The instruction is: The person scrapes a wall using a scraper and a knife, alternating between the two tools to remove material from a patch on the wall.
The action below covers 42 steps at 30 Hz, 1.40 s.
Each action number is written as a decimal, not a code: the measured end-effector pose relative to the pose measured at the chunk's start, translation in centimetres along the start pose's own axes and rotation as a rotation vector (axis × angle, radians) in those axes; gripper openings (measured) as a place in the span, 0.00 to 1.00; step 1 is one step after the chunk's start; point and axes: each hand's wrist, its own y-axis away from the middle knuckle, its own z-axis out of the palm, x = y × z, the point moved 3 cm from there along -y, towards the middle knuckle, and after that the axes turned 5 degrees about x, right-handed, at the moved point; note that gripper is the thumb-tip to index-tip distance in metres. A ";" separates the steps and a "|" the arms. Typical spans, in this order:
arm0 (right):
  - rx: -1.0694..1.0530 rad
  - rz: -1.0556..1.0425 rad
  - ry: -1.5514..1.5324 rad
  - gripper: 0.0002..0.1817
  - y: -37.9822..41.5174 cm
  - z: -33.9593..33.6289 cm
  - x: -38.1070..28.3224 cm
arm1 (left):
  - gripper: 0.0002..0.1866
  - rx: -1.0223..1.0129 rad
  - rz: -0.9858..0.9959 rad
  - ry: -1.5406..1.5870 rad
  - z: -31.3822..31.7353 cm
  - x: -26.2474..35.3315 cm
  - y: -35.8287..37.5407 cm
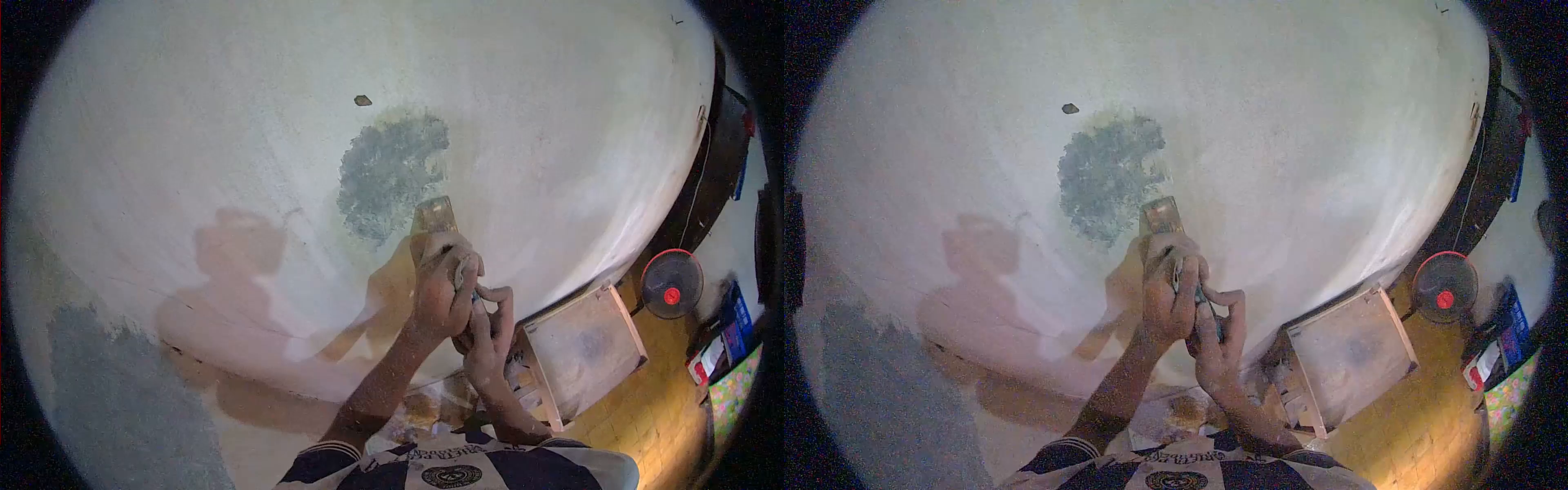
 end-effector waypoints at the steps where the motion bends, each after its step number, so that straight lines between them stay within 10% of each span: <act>1: 0.000 0.013 0.003 0.08 0.4 0.0 0.1 | 0.13 0.023 0.025 -0.023 -0.1 0.1 0.5; 22: 0.003 0.019 -0.082 0.07 -0.6 1.0 -1.4 | 0.16 -0.036 0.082 -0.030 -0.5 0.4 -1.9; 32: -0.003 0.092 -0.090 0.09 -0.8 1.4 -3.5 | 0.13 -0.096 -0.217 0.103 -0.5 1.9 -2.5; 35: 0.018 0.175 -0.040 0.09 0.7 0.3 -2.3 | 0.16 0.078 0.039 -0.074 0.0 0.7 -0.1; 42: -0.053 0.175 -0.083 0.09 -0.3 -0.7 -2.5 | 0.13 -0.004 -0.206 0.144 1.2 -0.2 0.5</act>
